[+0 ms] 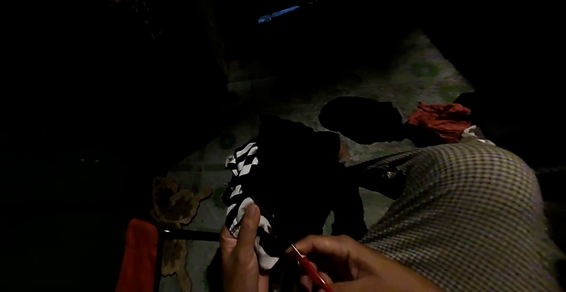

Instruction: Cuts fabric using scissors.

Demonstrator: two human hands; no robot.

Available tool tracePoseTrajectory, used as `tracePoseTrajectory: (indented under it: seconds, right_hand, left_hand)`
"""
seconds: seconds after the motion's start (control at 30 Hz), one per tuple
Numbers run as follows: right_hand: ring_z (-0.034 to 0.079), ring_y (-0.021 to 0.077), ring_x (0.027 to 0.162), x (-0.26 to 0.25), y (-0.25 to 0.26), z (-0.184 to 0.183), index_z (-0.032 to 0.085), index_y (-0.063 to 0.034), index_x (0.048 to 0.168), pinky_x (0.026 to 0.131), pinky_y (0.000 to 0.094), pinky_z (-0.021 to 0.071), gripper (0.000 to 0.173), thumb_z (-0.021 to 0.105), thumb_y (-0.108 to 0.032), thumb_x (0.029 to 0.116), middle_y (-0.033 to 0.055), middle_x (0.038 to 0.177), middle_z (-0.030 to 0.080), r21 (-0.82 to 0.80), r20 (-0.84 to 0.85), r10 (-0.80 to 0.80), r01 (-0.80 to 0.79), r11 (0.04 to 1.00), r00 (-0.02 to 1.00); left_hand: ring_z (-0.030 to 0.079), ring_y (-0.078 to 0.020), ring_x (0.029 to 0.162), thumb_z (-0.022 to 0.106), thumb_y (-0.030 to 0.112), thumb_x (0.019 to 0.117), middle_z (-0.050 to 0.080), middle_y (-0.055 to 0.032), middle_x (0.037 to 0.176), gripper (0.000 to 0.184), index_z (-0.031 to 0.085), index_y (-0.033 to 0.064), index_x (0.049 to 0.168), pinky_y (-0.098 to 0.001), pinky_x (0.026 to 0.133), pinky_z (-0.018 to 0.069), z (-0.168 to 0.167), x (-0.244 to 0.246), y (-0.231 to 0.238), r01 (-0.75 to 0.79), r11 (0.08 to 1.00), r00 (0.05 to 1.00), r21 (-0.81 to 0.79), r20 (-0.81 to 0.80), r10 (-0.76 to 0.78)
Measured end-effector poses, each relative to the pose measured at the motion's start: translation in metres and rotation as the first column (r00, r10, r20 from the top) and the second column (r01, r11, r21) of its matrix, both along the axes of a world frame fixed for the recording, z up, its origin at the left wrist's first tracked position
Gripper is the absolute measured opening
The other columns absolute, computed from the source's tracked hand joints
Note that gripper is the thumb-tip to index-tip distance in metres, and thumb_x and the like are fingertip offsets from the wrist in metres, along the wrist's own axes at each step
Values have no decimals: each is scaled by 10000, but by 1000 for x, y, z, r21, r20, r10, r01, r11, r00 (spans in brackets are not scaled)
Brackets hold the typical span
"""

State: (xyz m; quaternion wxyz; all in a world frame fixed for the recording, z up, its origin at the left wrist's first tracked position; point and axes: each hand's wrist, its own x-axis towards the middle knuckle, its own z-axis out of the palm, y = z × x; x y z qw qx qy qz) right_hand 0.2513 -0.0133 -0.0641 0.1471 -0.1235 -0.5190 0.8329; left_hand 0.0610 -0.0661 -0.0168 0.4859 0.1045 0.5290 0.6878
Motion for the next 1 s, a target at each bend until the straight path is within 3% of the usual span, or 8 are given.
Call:
tracePoseTrajectory:
  seconds: [0.17,0.4,0.53,0.7,1.0]
  right_hand:
    - [676,109,834,-4,-2,0,607,-91,1363,716,259,587,428,719,-132,952,53,1026,706,-4,-18,-33,33,999,999]
    - [629,78,778,-7,1,0,607,-90,1318,676,229,545,386,719,-165,956,21,942,667,58,-19,-24,25,998,1000]
    - [627,80,775,-7,2,-2,597,-90,1328,670,233,546,400,717,-184,959,25,946,665,87,-16,-12,13,996,1000]
    - [616,75,771,-7,5,-1,594,-80,1319,664,223,532,390,712,-180,961,31,951,660,113,-20,-8,10,994,1000]
    - [623,92,787,-11,4,6,575,-89,1344,674,245,536,399,690,-197,978,42,970,669,140,29,-28,23,990,999]
  left_hand:
    - [736,-200,825,544,94,1037,720,-153,940,197,599,-49,1161,-396,773,640,4,-2,-1,-15,1000,1000,21,8,15]
    - [736,-202,826,512,119,1057,717,-154,941,211,579,-38,1181,-388,763,641,7,-5,0,35,999,994,-31,102,-31]
    - [736,-217,867,530,138,1054,715,-169,974,235,573,-43,1197,-407,798,636,5,-8,-2,69,998,988,-1,140,-68]
    - [731,-223,845,609,46,980,708,-171,958,230,560,-51,1183,-424,784,636,5,-8,-3,38,999,987,13,156,-40]
    - [737,-224,852,598,41,998,715,-174,972,218,569,-55,1192,-416,790,638,6,-8,-3,26,999,995,43,97,-30]
